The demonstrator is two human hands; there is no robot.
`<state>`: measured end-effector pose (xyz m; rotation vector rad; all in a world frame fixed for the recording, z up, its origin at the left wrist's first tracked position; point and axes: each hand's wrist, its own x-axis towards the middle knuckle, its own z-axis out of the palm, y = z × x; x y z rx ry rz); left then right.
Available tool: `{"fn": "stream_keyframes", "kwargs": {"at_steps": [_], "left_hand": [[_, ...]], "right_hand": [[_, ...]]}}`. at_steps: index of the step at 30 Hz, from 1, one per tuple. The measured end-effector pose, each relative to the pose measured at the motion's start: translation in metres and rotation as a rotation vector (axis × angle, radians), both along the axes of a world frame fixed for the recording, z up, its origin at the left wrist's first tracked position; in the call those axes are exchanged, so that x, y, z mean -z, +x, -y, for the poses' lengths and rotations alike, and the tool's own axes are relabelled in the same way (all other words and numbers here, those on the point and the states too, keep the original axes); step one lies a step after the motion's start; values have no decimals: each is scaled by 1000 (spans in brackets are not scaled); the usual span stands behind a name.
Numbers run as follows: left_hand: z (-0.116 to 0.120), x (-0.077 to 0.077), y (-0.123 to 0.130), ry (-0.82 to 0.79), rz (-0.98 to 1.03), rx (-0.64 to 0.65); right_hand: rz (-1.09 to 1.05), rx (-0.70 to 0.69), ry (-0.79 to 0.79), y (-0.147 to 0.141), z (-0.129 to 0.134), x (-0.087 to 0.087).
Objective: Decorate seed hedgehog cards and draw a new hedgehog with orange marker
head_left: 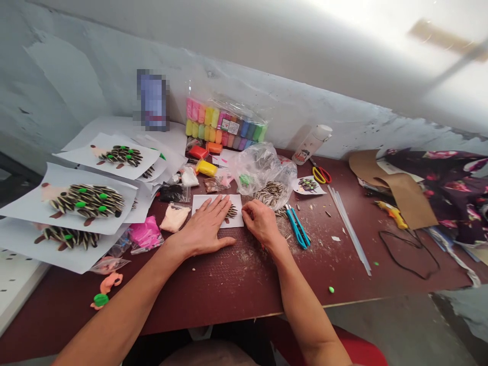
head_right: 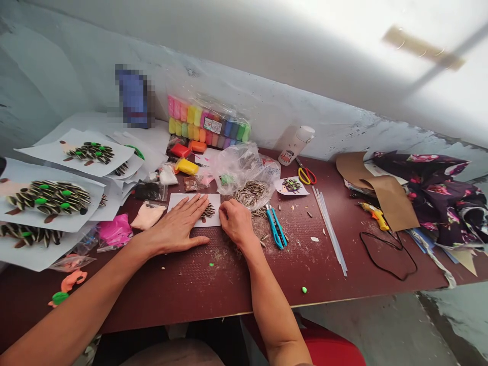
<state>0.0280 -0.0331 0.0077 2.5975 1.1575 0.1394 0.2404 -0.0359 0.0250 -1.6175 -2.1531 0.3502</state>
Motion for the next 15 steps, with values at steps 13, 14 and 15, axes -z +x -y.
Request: {"fn": "stream_keyframes", "kwargs": {"at_steps": [13, 14, 15], "left_hand": [[5, -8, 6, 13, -45, 13], [6, -7, 7, 22, -47, 14], [7, -6, 9, 32, -48, 13]], "right_hand": [[1, -3, 70, 1, 0, 4], [8, 10, 67, 1, -1, 4], [12, 20, 64, 2, -1, 4]]}}
